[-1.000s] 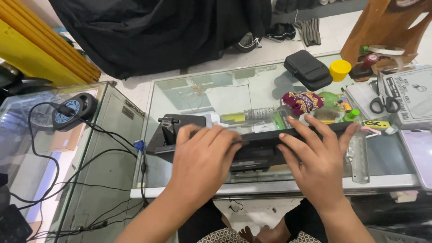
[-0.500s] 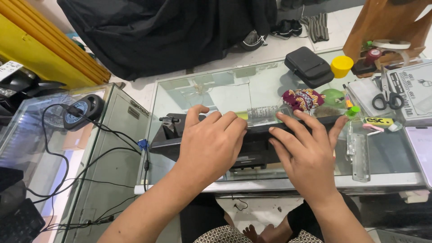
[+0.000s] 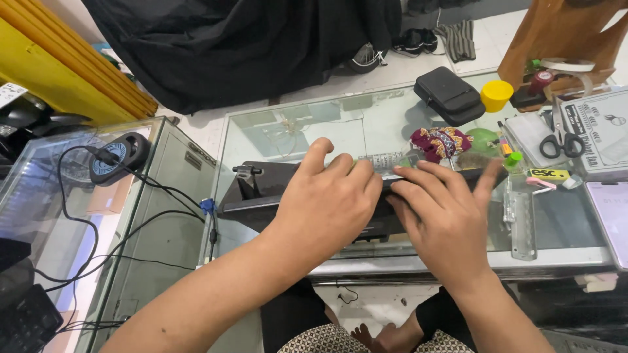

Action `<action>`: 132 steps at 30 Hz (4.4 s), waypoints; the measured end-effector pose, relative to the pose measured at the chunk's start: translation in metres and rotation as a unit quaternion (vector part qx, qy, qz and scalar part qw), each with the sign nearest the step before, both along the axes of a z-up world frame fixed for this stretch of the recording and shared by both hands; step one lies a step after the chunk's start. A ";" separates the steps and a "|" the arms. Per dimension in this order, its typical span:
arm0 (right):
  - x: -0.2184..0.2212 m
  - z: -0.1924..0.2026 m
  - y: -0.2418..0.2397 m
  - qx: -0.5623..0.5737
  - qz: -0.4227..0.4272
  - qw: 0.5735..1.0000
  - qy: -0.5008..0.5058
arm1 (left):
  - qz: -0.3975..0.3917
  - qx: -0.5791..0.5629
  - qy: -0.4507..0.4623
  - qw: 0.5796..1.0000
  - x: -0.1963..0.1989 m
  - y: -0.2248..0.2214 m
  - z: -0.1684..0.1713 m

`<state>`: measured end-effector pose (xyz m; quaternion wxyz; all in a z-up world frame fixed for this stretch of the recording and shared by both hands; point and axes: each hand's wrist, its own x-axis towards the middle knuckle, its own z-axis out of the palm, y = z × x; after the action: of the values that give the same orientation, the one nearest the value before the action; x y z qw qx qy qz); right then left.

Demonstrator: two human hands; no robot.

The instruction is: Disassembling a computer monitor using a screwdriver and prying tools on a repair bench

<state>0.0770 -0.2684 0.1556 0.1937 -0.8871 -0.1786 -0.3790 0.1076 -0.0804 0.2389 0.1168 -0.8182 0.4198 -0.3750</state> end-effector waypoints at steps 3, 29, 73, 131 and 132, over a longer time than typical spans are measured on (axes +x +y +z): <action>0.009 0.006 0.004 0.008 0.044 0.997 -0.056 | 0.008 0.016 -0.018 1.000 0.005 -0.002 -0.004; 0.000 0.010 -0.002 -0.032 0.025 0.998 -0.053 | 0.104 -0.197 0.015 0.975 -0.018 0.024 -0.012; 0.002 0.008 0.007 0.007 0.016 0.999 -0.037 | 0.079 0.016 0.063 0.995 0.011 -0.001 -0.022; -0.018 0.015 0.029 0.029 0.006 0.999 -0.014 | 0.139 0.083 0.002 0.987 0.000 0.031 -0.006; -0.019 0.015 0.029 0.026 0.006 1.000 -0.003 | 0.144 0.081 0.000 0.986 0.001 0.031 -0.006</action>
<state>0.0580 -0.2390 0.1707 0.2188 -0.8794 -0.1745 -0.3851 0.1083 -0.0498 0.2334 0.2351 -0.8579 0.3267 -0.3194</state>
